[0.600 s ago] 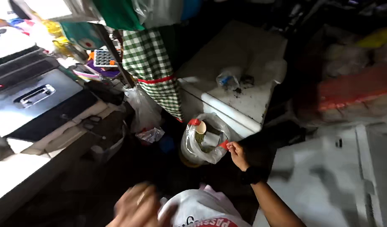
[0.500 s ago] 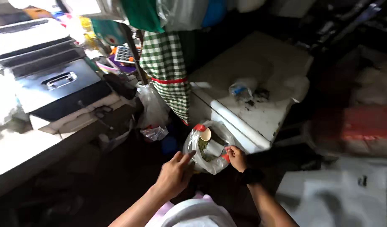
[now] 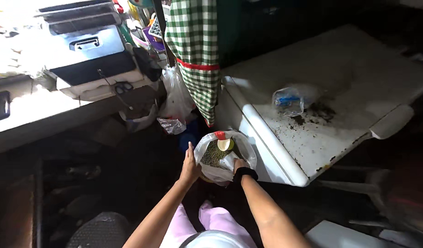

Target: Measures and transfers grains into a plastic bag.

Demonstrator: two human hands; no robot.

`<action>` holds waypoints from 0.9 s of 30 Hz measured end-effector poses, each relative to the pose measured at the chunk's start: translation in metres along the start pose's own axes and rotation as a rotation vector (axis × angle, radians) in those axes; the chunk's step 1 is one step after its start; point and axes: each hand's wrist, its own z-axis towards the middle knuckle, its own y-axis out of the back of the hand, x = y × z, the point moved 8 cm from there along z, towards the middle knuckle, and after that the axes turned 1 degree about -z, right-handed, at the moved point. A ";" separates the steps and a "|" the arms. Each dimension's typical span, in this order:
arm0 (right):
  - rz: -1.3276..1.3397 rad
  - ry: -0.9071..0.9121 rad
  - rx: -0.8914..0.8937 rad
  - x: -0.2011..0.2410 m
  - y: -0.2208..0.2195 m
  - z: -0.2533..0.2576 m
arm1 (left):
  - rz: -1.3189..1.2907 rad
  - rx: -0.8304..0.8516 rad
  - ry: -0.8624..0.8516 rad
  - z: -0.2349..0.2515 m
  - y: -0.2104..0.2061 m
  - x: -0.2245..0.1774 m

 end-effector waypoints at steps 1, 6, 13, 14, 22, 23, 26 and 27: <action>-0.020 0.007 -0.006 -0.001 0.001 0.002 | 0.044 0.005 -0.022 -0.005 0.001 -0.006; 0.128 0.164 -0.066 0.007 0.029 -0.008 | 0.045 -0.073 -0.370 -0.039 -0.006 -0.057; 0.701 0.468 -0.207 -0.015 0.107 -0.079 | -0.250 0.231 -0.147 -0.009 -0.047 -0.060; 0.847 0.496 -0.183 -0.018 0.114 -0.090 | -0.357 0.280 -0.134 -0.002 -0.058 -0.061; 1.028 0.809 -0.229 -0.014 0.146 -0.145 | -1.044 0.533 0.103 0.013 -0.078 -0.114; 1.033 0.831 -0.232 -0.013 0.147 -0.148 | -1.026 0.515 0.074 0.017 -0.073 -0.116; 1.039 0.884 -0.239 -0.010 0.148 -0.155 | -0.973 0.441 -0.042 0.024 -0.050 -0.119; 1.042 0.885 -0.238 -0.010 0.147 -0.156 | -0.973 0.422 -0.088 0.025 -0.042 -0.120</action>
